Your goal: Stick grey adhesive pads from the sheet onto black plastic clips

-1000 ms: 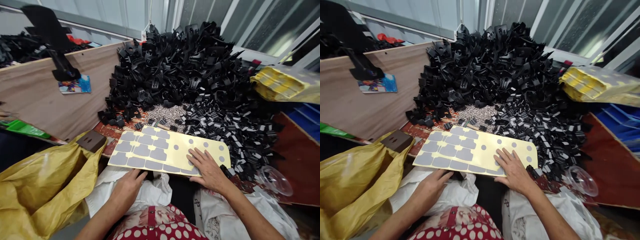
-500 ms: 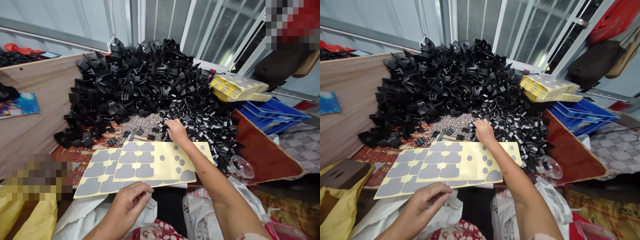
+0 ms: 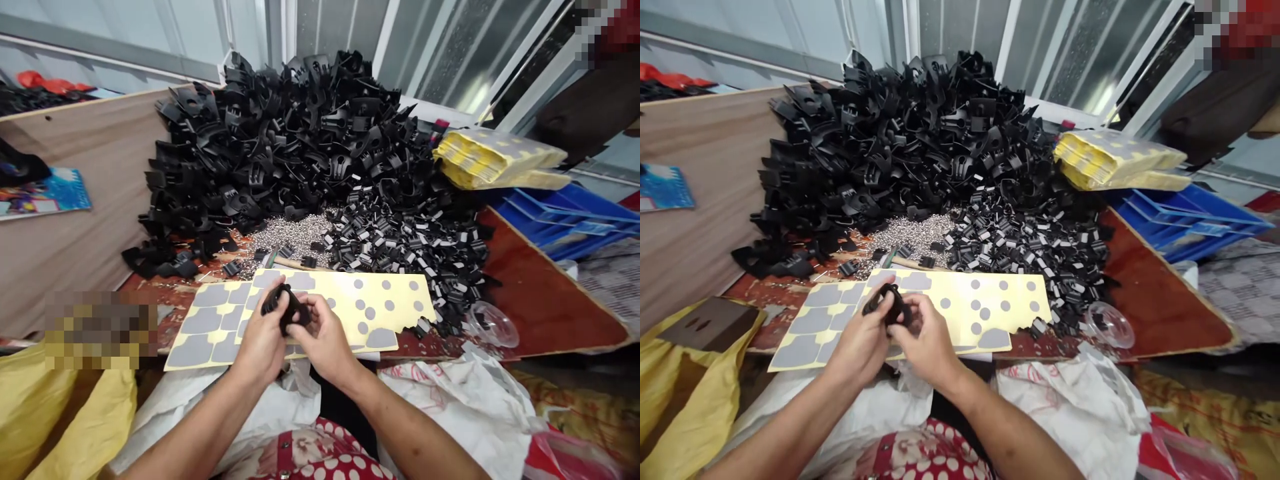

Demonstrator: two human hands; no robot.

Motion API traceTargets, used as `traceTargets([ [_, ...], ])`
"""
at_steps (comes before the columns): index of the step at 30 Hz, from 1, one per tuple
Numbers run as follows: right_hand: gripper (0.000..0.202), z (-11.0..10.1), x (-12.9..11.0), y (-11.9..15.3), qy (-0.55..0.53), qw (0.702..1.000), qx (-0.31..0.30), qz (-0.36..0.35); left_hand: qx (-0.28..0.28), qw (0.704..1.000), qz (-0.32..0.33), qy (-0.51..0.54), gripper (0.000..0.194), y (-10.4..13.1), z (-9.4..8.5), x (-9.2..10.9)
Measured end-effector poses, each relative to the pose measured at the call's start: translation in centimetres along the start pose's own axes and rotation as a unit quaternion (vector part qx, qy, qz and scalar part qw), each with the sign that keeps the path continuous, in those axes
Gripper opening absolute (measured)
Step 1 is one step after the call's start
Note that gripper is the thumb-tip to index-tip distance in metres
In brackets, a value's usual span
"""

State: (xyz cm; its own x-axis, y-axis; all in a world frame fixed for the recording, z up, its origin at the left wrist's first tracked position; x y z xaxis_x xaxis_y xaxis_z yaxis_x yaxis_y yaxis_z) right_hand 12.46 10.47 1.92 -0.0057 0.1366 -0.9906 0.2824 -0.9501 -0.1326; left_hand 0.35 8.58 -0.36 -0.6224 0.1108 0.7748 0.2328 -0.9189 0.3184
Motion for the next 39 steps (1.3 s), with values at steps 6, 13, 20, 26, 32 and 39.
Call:
traceTargets([
  [6, 0.025, -2.8, 1.0, 3.8, 0.225, 0.972, -0.002, -0.066, -0.042, 0.993, -0.072, -0.081, 0.053, -3.7, -0.9, 1.7],
  [13, 0.021, -2.6, 2.5, 4.0, 0.166, 0.983, -0.074, -0.001, -0.097, 0.974, -0.146, -0.141, 0.056, -6.2, -0.1, -0.8],
  [20, 0.02, -2.0, -1.8, 3.8, -0.028, 0.978, -0.197, 0.057, -0.095, 0.979, -0.138, -0.114, 0.062, -6.0, -0.6, -0.6],
  [26, 0.013, -4.3, -0.7, 0.6, 0.068, 0.995, 0.069, -0.038, -0.147, 0.978, -0.145, 0.012, 0.045, -1.1, 0.2, -0.8],
  [32, 0.01, -3.2, 0.5, 0.1, 0.079, 0.995, 0.051, -0.041, -0.157, 0.975, -0.155, 0.015, 0.042, 0.5, 0.1, -1.0],
  [39, 0.008, -2.7, 0.4, 0.3, 0.08, 0.995, 0.047, -0.036, -0.164, 0.974, -0.153, 0.038, 0.04, 0.4, -0.2, -1.1],
])
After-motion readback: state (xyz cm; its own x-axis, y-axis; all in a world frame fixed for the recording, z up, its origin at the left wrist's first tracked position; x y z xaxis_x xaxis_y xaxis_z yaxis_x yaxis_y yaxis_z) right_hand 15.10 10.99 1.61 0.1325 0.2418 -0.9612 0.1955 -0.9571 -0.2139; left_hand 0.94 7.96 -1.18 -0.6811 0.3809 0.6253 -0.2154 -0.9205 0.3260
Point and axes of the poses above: each hand's wrist, its own y-axis away from the middle knuckle, its own z-axis out of the palm, x = y × z, the point moved 8 cm from there along -y, towards the middle knuckle, and after that the axes turned 2 degrees about -y, right-handed, at the moved point
